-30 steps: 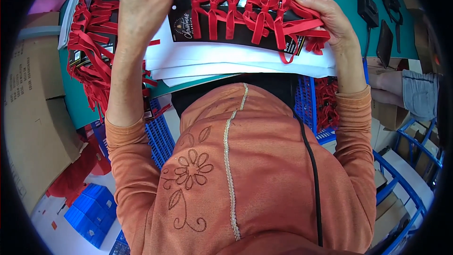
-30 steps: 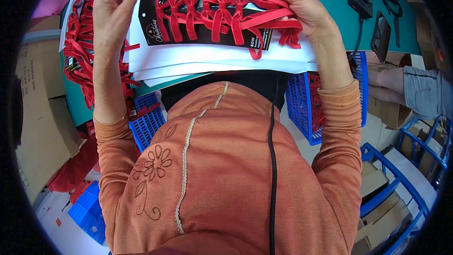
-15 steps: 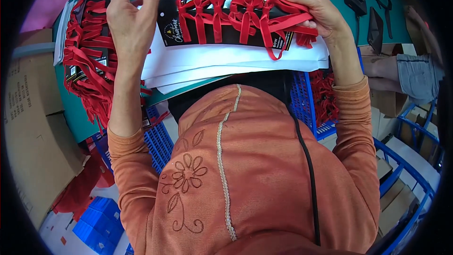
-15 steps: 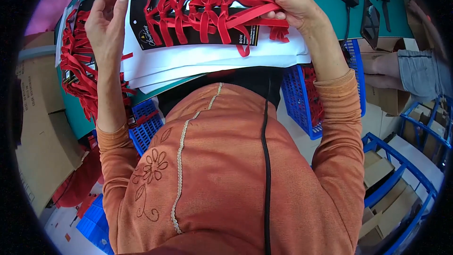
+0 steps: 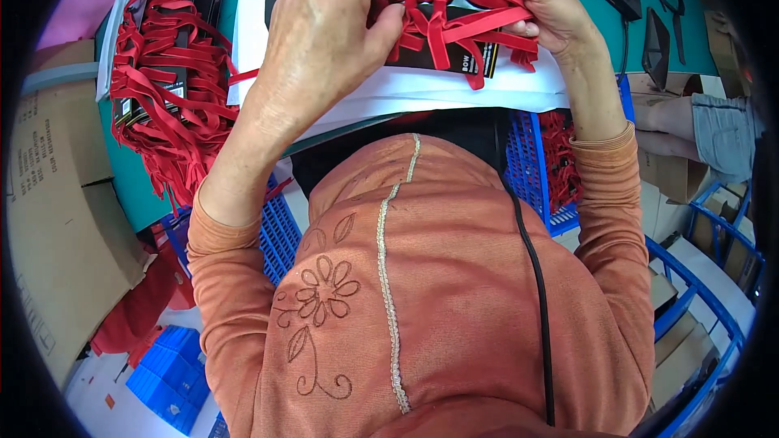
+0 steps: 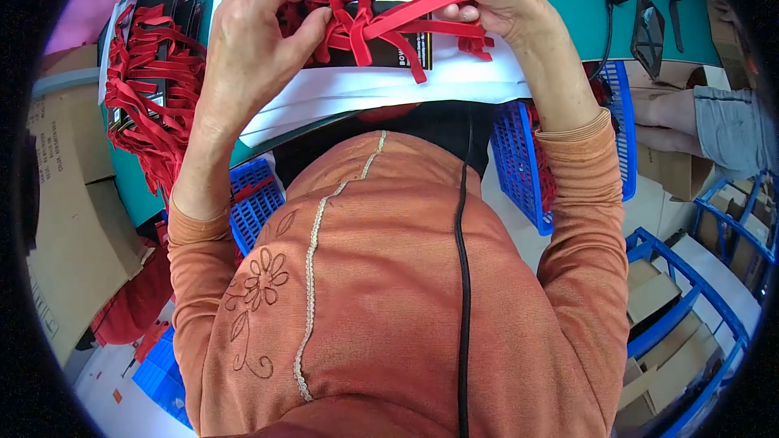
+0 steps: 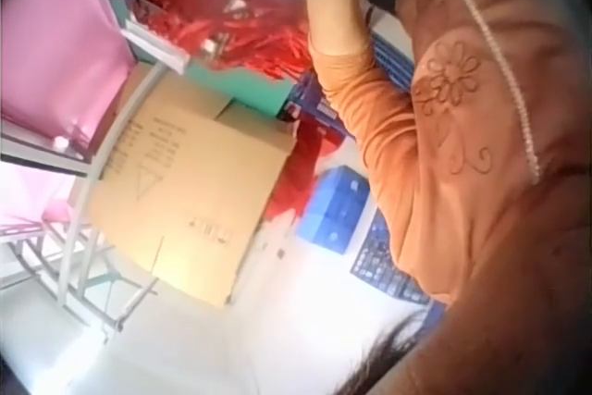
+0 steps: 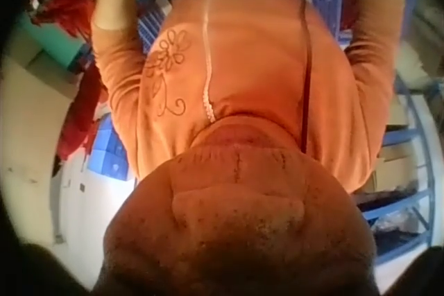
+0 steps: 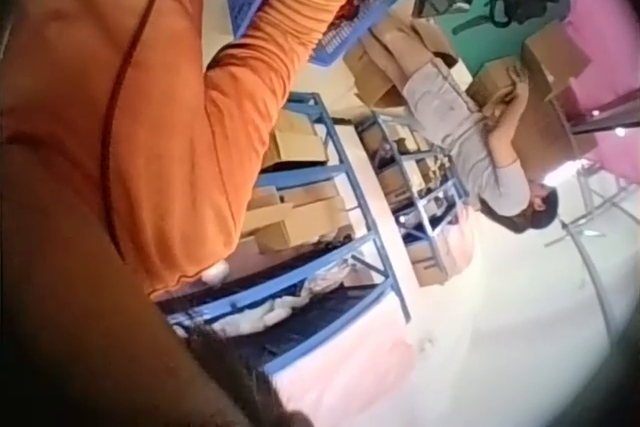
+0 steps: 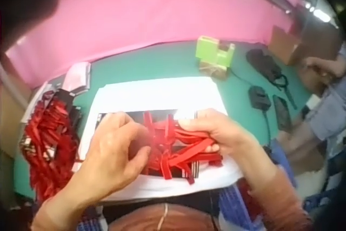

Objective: Organizing red shoe laces onto cardboard display cards and placing them into plastic bags.

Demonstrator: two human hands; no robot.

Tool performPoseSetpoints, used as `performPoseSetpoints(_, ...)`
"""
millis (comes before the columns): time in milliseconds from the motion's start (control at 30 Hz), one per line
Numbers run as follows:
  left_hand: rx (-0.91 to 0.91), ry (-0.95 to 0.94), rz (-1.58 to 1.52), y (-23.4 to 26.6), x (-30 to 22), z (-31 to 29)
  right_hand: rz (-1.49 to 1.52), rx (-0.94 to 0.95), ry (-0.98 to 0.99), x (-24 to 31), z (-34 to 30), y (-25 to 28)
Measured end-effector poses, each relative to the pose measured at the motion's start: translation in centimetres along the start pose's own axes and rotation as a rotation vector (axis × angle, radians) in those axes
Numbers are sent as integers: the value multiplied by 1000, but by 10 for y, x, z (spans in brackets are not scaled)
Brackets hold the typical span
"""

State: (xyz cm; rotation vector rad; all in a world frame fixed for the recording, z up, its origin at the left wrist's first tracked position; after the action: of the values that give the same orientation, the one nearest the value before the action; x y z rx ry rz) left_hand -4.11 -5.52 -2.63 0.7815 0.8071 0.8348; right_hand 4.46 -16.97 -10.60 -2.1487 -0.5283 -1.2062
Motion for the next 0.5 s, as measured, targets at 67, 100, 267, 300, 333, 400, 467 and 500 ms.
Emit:
performPoseSetpoints(67,-67,41,-61,-1,3,1,8,37,-7,0,0,-3)
performPoseSetpoints(100,-100,63,-91,0,5,1,12,57,-10,-1,0,-5)
performPoseSetpoints(267,-54,95,-150,-6,12,1,63,-4,10,-4,3,-3)
performPoseSetpoints(300,-52,95,-149,-4,11,2,65,-4,10,-4,3,0)
performPoseSetpoints(333,3,220,-231,-5,18,3,61,51,-15,-6,4,2)
performPoseSetpoints(400,115,471,-395,-8,29,2,52,159,-64,-9,6,7)
performPoseSetpoints(467,172,596,-472,-12,37,-2,48,215,-87,-12,6,5)
performPoseSetpoints(500,165,612,-490,-12,40,-2,39,220,-36,-10,6,4)
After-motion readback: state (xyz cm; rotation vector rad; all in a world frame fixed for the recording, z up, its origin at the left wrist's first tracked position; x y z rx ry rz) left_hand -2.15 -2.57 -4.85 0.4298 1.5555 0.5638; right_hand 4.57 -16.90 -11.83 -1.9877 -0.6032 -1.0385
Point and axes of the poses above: each hand's wrist, its own z-axis towards the middle knuckle, its own y-axis out of the back of the hand, x = y × z, the point moved 8 cm from there along z, towards the middle knuckle, and after that the axes turned 3 degrees about -z, right-handed, at the moved point
